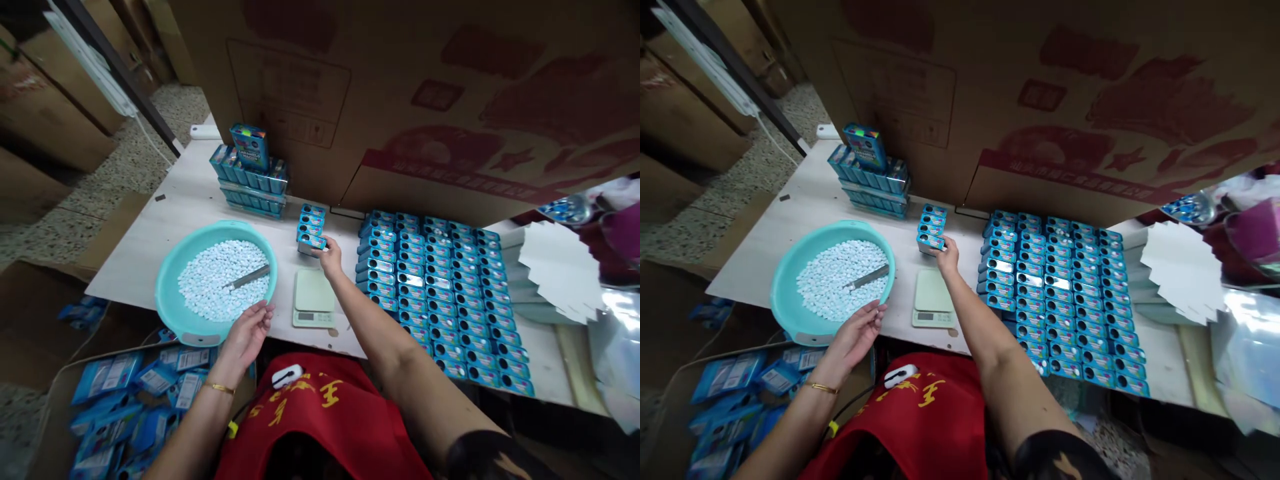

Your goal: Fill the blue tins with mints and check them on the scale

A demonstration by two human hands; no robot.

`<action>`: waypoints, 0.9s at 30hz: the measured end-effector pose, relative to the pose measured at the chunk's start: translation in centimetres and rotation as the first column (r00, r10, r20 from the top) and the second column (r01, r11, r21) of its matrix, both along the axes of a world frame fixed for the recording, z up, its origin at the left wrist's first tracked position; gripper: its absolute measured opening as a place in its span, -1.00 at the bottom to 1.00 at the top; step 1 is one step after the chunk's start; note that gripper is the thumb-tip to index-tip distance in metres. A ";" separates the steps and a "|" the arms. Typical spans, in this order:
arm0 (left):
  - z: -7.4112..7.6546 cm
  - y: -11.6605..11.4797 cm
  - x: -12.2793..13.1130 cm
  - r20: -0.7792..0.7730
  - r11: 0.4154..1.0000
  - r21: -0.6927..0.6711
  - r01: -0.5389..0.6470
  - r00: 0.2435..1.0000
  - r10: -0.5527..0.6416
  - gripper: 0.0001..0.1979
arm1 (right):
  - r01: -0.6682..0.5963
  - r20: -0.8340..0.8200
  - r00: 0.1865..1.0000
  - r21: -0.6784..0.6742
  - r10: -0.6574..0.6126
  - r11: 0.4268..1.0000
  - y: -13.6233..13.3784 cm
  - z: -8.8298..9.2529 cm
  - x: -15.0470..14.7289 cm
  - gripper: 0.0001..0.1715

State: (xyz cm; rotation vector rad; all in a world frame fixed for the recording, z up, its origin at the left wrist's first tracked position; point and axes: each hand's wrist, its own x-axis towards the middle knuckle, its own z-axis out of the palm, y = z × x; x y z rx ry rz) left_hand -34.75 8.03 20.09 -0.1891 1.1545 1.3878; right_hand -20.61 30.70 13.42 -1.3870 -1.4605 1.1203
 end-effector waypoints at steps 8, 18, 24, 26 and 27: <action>-0.4 0.2 1.0 0.031 0.997 -0.027 0.070 0.997 -0.069 -0.79 | -0.265 0.145 0.957 0.092 0.250 0.960 -6.9 1.5 6.1 -0.65; 0.7 1.3 1.4 -0.037 0.959 -0.009 0.283 0.958 -0.283 -0.78 | -0.507 0.489 0.789 0.176 0.372 0.844 -13.1 6.2 6.6 -0.59; 0.2 -2.6 2.9 0.104 0.882 -0.006 0.471 0.878 -0.468 -0.62 | -0.874 0.660 0.351 -0.023 0.664 0.485 -19.2 8.7 2.6 -0.83; -0.3 -3.8 2.7 0.158 0.878 -0.009 0.478 0.868 -0.470 -0.60 | -0.906 0.674 0.289 -0.037 0.680 0.423 -19.9 8.3 2.2 -0.85; -0.5 -4.3 2.5 0.175 0.877 -0.008 0.480 0.864 -0.471 -0.59 | -0.915 0.680 0.271 -0.037 0.681 0.401 -20.0 8.1 2.1 -0.86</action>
